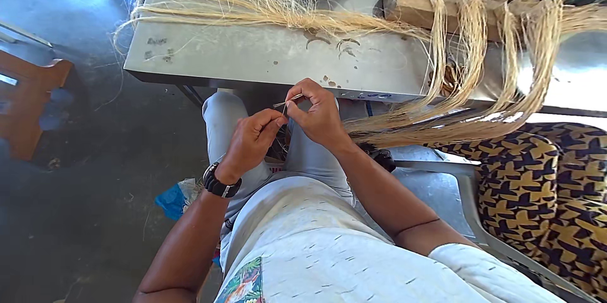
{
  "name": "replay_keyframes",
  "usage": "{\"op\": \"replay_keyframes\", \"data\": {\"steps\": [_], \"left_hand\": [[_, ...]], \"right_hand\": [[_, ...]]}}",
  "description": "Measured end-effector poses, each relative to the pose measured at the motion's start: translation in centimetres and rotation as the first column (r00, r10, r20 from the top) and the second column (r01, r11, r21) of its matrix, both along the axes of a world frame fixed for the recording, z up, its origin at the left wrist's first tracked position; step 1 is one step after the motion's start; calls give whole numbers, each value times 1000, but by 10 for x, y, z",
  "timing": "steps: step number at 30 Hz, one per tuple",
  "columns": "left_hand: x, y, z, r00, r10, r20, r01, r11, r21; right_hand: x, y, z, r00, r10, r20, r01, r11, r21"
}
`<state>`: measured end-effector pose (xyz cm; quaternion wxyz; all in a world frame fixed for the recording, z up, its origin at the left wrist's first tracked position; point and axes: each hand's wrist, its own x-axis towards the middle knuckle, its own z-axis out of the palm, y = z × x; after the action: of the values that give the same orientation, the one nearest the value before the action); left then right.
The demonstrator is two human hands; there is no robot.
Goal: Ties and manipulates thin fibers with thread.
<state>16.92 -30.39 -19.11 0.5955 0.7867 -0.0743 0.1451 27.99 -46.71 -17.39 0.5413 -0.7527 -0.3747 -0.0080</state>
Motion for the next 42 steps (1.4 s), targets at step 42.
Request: {"op": "replay_keyframes", "data": {"steps": [42], "left_hand": [[6,-4,-13,980,-40,-193,-21,953,-304]], "right_hand": [[33,-30,28,701,229,-675,87,913,399]]}}
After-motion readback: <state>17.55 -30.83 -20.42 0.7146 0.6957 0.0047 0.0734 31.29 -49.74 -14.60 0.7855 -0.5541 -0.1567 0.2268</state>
